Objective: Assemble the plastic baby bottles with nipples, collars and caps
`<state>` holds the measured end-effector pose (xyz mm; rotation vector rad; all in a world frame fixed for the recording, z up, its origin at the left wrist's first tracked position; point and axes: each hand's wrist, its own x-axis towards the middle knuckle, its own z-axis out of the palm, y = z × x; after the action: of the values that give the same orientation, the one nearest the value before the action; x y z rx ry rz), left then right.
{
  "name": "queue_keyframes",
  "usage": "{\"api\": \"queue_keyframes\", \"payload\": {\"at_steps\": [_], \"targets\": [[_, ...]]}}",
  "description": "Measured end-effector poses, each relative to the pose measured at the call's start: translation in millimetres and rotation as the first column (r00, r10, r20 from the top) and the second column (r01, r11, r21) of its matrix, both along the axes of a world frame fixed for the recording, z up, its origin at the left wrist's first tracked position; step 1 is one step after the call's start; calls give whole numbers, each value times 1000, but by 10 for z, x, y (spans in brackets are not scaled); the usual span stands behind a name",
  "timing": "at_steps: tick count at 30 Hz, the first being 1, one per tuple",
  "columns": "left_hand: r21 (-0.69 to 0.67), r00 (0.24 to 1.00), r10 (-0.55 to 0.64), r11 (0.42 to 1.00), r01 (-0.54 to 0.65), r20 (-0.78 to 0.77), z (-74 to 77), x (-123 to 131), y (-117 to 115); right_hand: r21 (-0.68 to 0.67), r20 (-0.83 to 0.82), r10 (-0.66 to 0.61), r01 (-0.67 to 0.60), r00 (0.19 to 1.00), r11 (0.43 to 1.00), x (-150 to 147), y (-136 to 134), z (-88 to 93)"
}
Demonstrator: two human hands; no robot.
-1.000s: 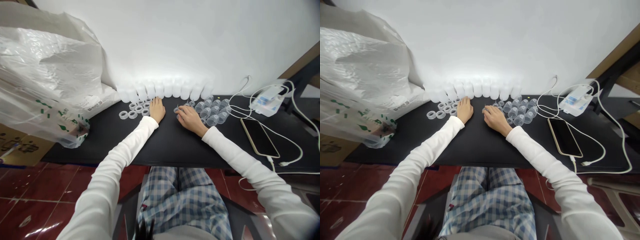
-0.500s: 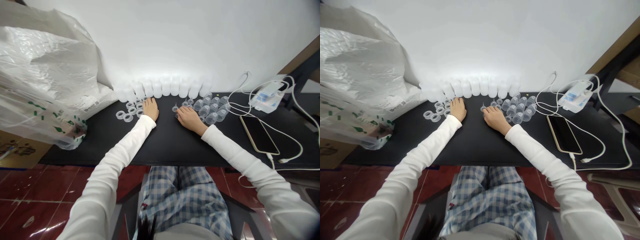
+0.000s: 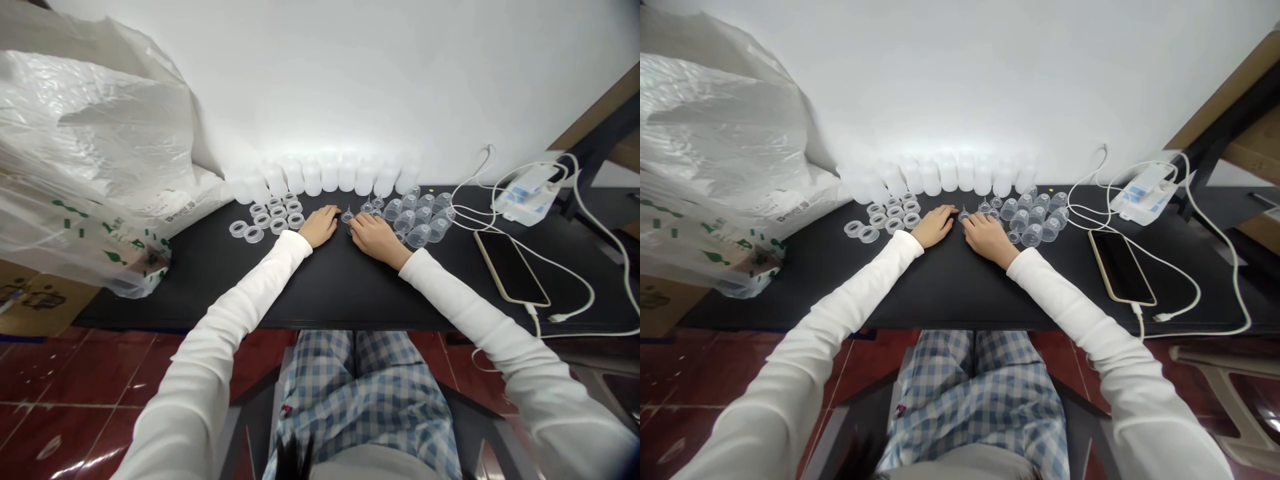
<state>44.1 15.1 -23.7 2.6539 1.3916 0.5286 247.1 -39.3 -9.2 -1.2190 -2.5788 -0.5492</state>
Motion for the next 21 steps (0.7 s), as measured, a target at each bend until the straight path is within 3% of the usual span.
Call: {"api": "queue_keyframes", "payload": {"at_steps": [15,18,21], "targets": [[13,995,52,999,-51,-79,109,36,-98,-29,17,-5,5,1000,1000,33,-10,4],[125,987,158,979,-158,15,193,-21,-72,-41,12,-6,6,1000,999,31,-13,14],[246,901,333,882,-402,279,370,-207,-11,-50,12,-2,3,1000,999,34,-15,23]]}}
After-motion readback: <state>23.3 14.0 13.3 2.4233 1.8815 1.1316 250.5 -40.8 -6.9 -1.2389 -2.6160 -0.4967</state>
